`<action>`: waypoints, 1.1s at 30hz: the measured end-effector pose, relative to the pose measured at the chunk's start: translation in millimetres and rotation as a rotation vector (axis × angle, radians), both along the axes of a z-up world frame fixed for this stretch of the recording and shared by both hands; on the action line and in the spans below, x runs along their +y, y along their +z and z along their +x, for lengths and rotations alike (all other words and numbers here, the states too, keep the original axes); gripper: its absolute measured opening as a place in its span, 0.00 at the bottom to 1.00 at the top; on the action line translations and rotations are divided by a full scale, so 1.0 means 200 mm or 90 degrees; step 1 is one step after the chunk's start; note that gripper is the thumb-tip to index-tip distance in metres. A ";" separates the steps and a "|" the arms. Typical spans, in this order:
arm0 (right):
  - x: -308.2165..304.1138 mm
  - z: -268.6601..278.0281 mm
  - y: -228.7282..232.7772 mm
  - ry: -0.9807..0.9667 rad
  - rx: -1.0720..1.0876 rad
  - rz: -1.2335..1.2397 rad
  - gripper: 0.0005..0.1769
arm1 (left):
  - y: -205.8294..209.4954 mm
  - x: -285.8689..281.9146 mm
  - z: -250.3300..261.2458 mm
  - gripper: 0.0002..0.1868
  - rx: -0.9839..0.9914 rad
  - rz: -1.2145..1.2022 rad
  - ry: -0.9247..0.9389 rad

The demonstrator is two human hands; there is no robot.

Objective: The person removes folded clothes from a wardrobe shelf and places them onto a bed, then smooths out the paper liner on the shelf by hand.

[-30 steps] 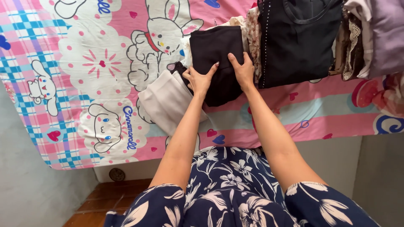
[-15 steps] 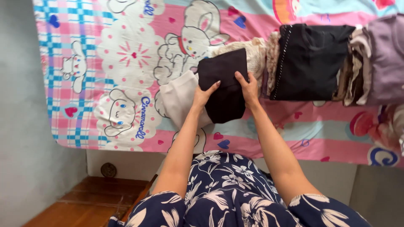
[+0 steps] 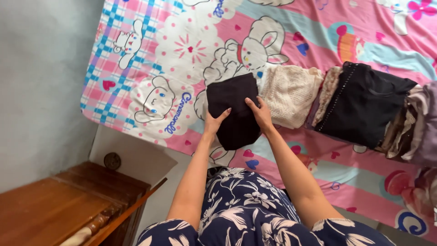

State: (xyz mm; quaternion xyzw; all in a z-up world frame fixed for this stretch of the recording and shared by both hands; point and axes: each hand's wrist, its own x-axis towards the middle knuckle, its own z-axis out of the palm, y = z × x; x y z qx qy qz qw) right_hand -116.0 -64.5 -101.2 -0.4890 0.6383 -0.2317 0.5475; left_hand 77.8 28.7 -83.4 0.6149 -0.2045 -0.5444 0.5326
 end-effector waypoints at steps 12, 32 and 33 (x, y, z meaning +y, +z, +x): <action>0.15 -0.15 -0.56 0.088 0.290 -0.083 0.51 | -0.51 0.09 0.09 0.66 -0.065 0.266 -0.023; 0.06 0.00 -0.47 0.225 0.197 -0.132 0.74 | -0.86 0.10 0.07 0.63 0.010 0.126 0.034; 0.06 -0.01 -0.48 0.227 0.210 -0.109 0.75 | -0.85 0.10 0.06 0.62 0.009 0.101 0.035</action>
